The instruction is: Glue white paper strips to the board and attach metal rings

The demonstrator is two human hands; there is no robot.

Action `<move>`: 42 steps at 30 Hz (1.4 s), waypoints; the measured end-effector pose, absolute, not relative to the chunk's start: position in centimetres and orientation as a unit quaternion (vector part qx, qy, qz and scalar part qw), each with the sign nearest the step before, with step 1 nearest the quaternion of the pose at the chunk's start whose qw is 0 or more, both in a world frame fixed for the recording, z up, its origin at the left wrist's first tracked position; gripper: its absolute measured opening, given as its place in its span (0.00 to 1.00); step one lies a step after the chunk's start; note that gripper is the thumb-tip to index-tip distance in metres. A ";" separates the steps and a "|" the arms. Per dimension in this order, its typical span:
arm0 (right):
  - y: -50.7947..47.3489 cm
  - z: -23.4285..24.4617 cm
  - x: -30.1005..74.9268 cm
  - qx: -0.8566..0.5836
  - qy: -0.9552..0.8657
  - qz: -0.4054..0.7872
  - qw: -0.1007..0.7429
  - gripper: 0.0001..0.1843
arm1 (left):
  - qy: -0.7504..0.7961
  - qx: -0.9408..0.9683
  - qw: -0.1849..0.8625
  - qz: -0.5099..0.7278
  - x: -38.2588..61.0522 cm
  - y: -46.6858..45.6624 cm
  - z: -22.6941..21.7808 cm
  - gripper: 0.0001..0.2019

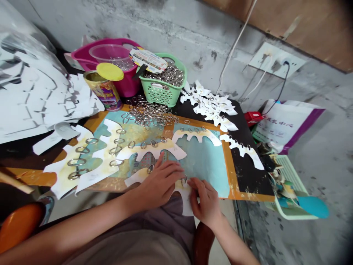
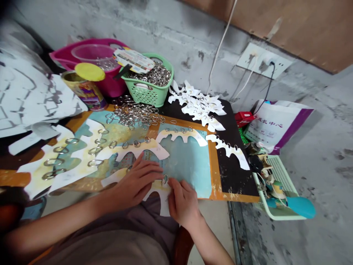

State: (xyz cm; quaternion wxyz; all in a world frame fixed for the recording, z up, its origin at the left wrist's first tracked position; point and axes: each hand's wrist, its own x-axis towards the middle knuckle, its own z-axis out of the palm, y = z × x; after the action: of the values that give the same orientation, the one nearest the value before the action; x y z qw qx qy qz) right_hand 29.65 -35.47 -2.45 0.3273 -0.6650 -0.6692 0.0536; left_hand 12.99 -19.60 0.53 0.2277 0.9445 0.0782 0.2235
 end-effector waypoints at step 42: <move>-35.7 -1.5 29.7 -0.669 -0.699 0.062 0.243 0.16 | -0.096 0.972 0.166 0.134 14.3 -17.5 1.7 0.10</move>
State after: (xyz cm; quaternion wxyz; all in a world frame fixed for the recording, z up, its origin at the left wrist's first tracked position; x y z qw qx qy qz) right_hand 29.74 -35.66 -1.49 0.2434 -0.6691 -0.6994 0.0621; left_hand 14.29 -17.50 1.66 0.1659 0.9723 -0.0963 0.1339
